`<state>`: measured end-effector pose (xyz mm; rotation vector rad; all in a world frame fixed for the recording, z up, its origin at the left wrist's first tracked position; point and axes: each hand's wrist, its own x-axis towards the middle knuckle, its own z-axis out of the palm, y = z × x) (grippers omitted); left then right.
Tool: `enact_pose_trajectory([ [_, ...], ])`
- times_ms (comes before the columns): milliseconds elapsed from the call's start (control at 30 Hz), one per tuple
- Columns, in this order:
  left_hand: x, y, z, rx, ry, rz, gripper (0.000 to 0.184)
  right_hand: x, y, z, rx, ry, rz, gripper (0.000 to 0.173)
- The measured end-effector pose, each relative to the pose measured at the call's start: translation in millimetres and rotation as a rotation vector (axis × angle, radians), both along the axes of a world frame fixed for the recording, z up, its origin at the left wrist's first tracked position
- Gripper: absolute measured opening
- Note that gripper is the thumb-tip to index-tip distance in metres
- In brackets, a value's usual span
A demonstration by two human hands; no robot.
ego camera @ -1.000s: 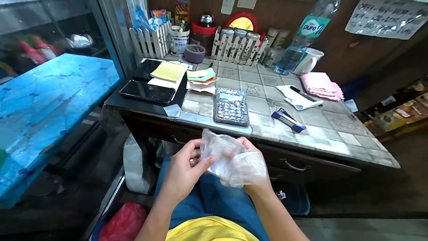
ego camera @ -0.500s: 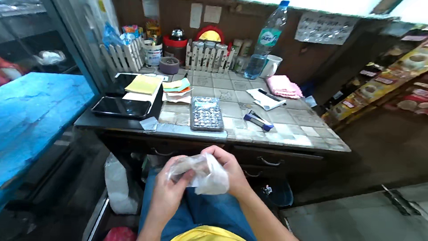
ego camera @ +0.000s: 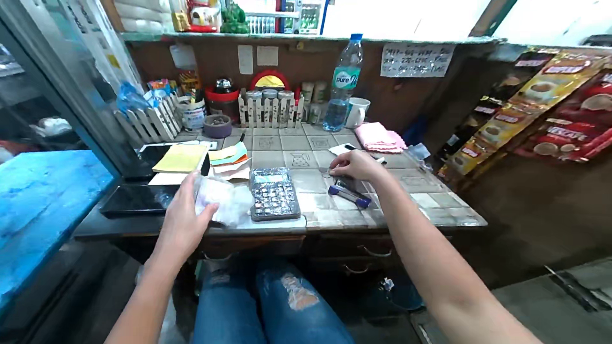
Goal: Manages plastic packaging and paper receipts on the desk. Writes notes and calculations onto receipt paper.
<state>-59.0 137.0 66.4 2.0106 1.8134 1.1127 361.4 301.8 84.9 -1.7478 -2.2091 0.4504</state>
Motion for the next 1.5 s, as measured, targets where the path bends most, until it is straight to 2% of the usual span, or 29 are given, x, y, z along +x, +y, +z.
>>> enact_pose_trajectory([
  [100, 11.7, 7.5, 2.5, 0.18, 0.134, 0.012, 0.06, 1.9, 7.2, 5.8, -0.073, -0.02, -0.017, 0.027],
  [200, 23.9, -0.3, -6.8, 0.353, 0.168, -0.033, 0.05, 5.7, 8.0, 5.3, -0.145, 0.126, -0.016, 0.024],
  [300, 31.1, 2.0, -19.4, 0.366, 0.145, -0.103, 0.051, 0.2, 2.3, 3.3, -0.205, 0.249, 0.002, 0.021],
  [467, 34.4, 18.6, -22.7, 0.335, 0.147, -0.184, 0.027, -11.2, -0.4, 4.2, -0.184, 0.161, 0.016, 0.022],
  [667, 31.0, 32.8, -16.9, 0.299, 0.101, -0.185, 0.019, -13.5, 0.9, 7.2, -0.222, 0.219, 0.028, 0.018],
  [733, 27.4, 33.7, -16.0, 0.277, 0.056, -0.175, 0.018, -14.9, 3.8, 5.5, -0.196, 0.257, 0.006, 0.017],
  [867, 13.9, 36.4, -20.6, 0.14, -0.16, -0.186, 0.028, -20.1, 11.3, 5.1, -0.208, 0.249, -0.042, 0.034],
  [1000, -0.1, 38.3, -18.6, -0.01, -0.445, -0.188, 0.038, -21.3, 20.0, 7.7, -0.249, 0.15, -0.042, 0.021],
  [1133, 0.8, 33.9, -16.7, -0.027, -0.602, -0.172, 0.04, -28.4, 16.6, 14.8, -0.247, 0.095, -0.053, 0.024],
  [1233, 0.9, 33.3, -18.7, -0.025, -0.632, -0.196, 0.039, -47.0, 7.0, 23.0, -0.161, 0.192, 0.089, 0.016],
  [1367, -1.1, 45.9, -21.9, 0.002, -0.725, -0.233, 0.033, -127.5, -37.2, 55.2, -0.019, 0.431, 0.392, 0.017],
  [1500, -1.3, 46.2, -21.1, 0.02, -0.816, -0.224, 0.03, -211.1, -57.3, 50.9, 0.035, 0.321, 0.657, 0.015],
])
